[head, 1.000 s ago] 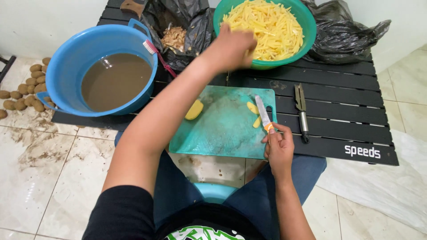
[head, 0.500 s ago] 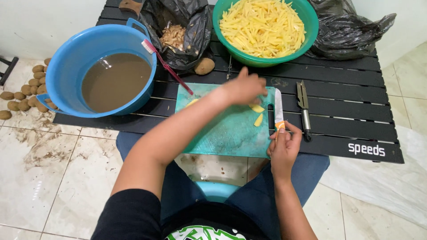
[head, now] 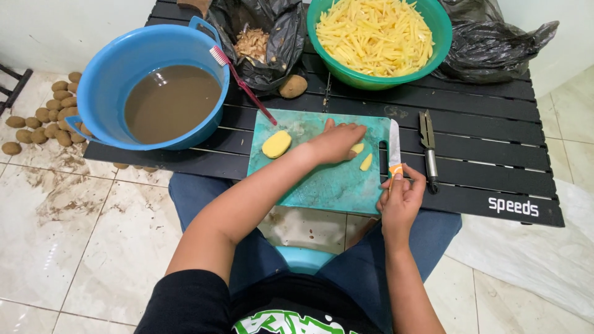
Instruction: Slicing peeled potatoes into thin strips on a cutting board using a knife
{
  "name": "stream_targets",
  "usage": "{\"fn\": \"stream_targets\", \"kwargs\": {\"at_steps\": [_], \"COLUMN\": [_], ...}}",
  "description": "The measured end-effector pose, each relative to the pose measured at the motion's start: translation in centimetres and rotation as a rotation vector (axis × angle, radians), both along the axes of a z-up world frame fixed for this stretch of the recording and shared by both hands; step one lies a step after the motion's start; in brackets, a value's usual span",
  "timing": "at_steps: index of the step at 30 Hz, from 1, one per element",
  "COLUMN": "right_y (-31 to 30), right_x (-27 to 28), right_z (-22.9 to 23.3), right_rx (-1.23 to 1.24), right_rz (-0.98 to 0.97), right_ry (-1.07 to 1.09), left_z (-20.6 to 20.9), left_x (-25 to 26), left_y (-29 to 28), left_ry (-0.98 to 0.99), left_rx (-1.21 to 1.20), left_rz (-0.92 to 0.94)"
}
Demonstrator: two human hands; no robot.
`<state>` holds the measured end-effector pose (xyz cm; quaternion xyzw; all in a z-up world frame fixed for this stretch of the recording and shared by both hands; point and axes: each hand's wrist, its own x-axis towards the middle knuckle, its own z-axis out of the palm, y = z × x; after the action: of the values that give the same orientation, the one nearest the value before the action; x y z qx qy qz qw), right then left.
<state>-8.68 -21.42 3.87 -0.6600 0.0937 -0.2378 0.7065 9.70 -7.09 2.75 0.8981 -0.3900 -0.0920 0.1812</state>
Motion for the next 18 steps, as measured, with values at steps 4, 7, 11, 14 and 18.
{"fn": "stream_targets", "kwargs": {"at_steps": [4, 7, 11, 14, 18], "right_y": [0.0, 0.1, 0.2, 0.3, 0.4], "right_x": [0.0, 0.0, -0.1, -0.3, -0.3], "right_z": [-0.2, -0.3, 0.0, 0.3, 0.7], "right_rx": [-0.023, -0.019, -0.029, -0.053, -0.045], "right_rz": [0.001, -0.006, -0.013, -0.007, -0.004], "right_ry": [-0.002, 0.009, 0.003, 0.007, 0.018], "left_z": [-1.5, -1.6, 0.7, 2.9, 5.4], "left_x": [0.3, 0.1, -0.7, -1.5, -3.3], "left_y": [0.4, 0.7, 1.9, 3.8, 6.6], "left_ry": [0.071, 0.052, -0.095, -0.171, 0.092], "left_rx": [-0.032, -0.043, -0.138, -0.238, -0.267], "left_rz": [0.035, 0.002, -0.031, 0.005, 0.053]}}
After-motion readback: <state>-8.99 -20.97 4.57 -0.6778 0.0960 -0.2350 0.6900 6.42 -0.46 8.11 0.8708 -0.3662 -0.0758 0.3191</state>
